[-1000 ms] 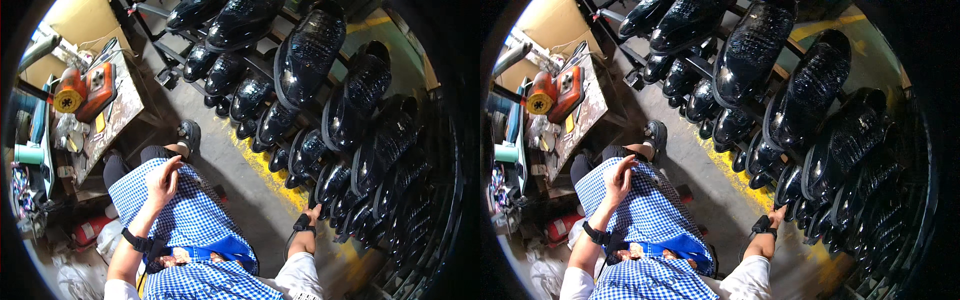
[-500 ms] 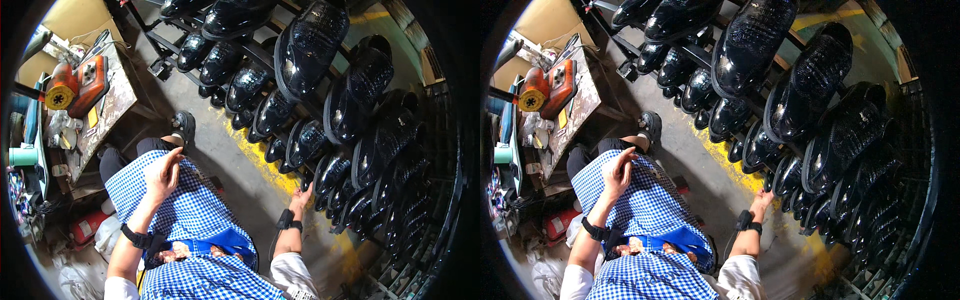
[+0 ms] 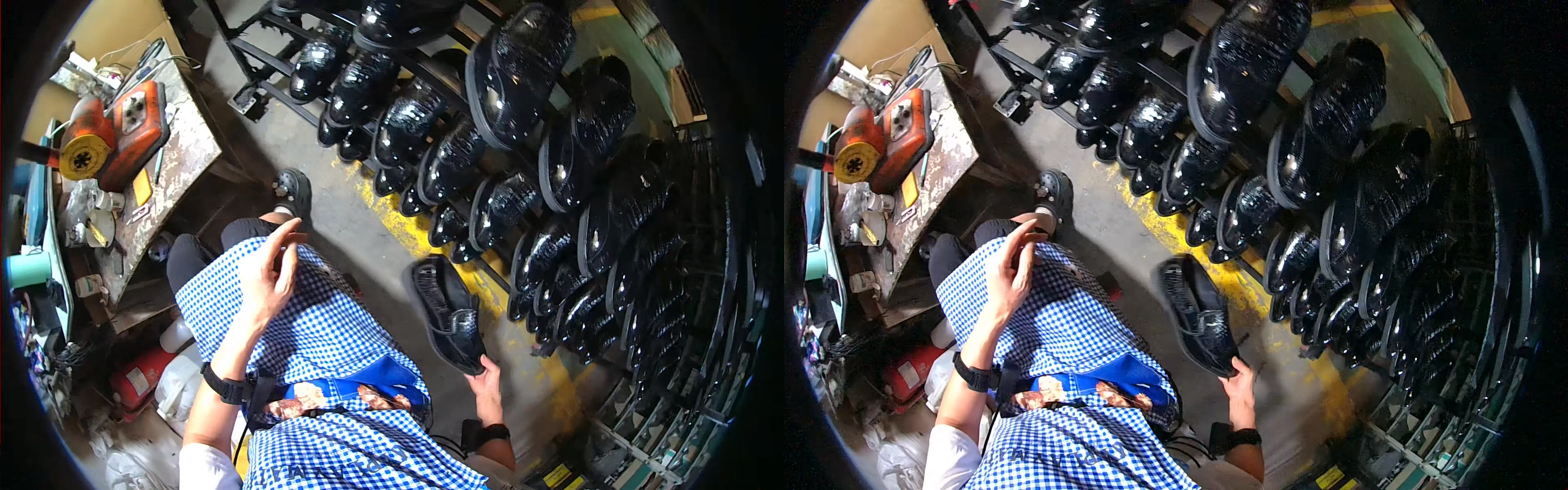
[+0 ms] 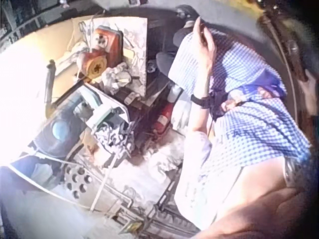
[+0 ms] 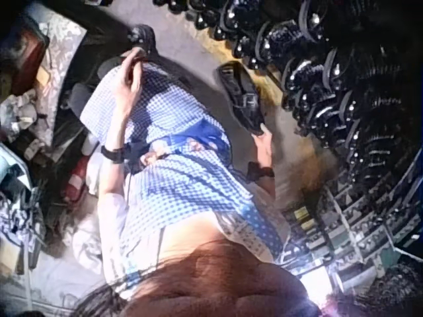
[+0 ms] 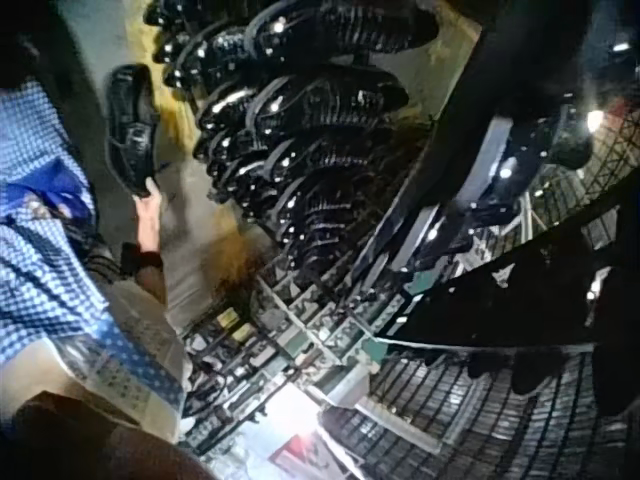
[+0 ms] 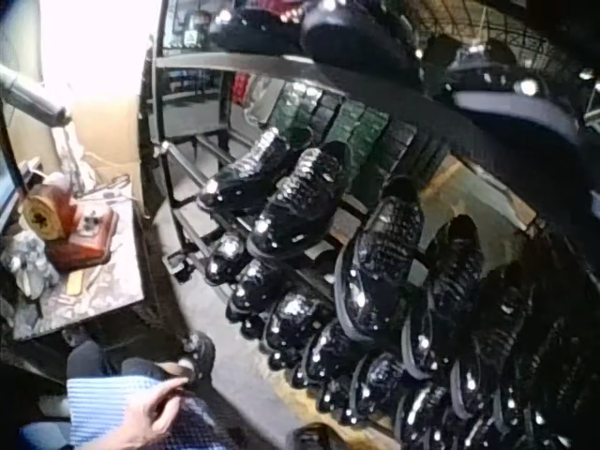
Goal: Inspecting finished black leather shoes for quality and placing them on a rack.
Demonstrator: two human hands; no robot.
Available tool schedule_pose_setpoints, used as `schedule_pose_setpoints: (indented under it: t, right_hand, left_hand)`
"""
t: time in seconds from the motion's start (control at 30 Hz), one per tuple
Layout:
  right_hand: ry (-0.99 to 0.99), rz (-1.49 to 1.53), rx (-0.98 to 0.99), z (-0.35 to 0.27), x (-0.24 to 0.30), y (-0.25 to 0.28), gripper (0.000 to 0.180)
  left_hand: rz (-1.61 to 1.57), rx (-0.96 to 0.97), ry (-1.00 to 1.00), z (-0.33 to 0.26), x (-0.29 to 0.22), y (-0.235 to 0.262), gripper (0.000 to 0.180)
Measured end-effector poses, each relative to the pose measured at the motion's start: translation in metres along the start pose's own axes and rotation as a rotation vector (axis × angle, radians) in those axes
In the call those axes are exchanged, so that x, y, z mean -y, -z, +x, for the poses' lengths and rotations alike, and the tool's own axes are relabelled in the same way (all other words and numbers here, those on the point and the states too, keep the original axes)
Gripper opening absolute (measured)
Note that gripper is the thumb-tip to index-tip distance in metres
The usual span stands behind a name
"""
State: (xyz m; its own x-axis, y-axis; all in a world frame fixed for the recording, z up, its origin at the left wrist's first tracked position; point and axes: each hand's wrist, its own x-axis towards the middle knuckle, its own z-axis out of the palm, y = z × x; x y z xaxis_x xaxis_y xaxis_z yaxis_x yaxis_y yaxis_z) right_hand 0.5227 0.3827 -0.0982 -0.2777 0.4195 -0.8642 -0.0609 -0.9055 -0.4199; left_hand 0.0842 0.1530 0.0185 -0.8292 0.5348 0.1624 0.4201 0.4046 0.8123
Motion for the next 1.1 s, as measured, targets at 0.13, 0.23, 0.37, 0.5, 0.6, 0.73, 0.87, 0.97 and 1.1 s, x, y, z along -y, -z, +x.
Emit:
schedule_pose_setpoints:
  t: [0.13,0.23,0.37,0.5,0.6,0.73,0.87,0.97,1.1]
  right_hand:
    - [-0.042,-0.281,0.502,0.03,0.027,-0.093,0.05]
    - [0.058,-0.318,0.624,0.041,0.031,-0.181,0.056]
    - [0.053,-0.449,0.79,0.04,0.031,-0.28,0.059]
    - [0.033,-0.565,0.971,0.032,0.016,-0.357,0.065]
    - [0.053,-0.644,1.031,0.02,-0.003,-0.408,0.074]
    - [0.155,-0.612,1.068,0.0,-0.029,-0.466,0.075]
    - [0.296,-0.581,1.059,-0.008,-0.049,-0.523,0.073]
    - [0.364,-0.572,1.076,-0.005,-0.057,-0.566,0.066]
    - [0.403,-0.574,1.115,0.003,-0.063,-0.625,0.05]
  left_hand:
    - [-0.629,0.053,0.493,0.014,-0.008,0.019,0.041]
    - [-0.78,0.088,0.646,0.024,-0.01,0.046,0.046]
    - [-1.013,0.231,0.804,0.035,-0.002,0.083,0.073]
    - [-1.183,0.127,0.681,0.036,0.01,0.119,0.059]
    - [-1.195,-0.09,0.62,0.036,0.023,0.141,0.051]
    - [-1.219,-0.2,0.572,0.038,0.053,0.171,0.048]
    - [-1.319,-0.375,0.543,0.038,0.079,0.176,0.052]
    - [-1.107,-0.456,0.517,0.024,0.093,0.173,0.062]
    - [-0.75,-0.405,0.431,-0.016,0.102,0.165,0.051]
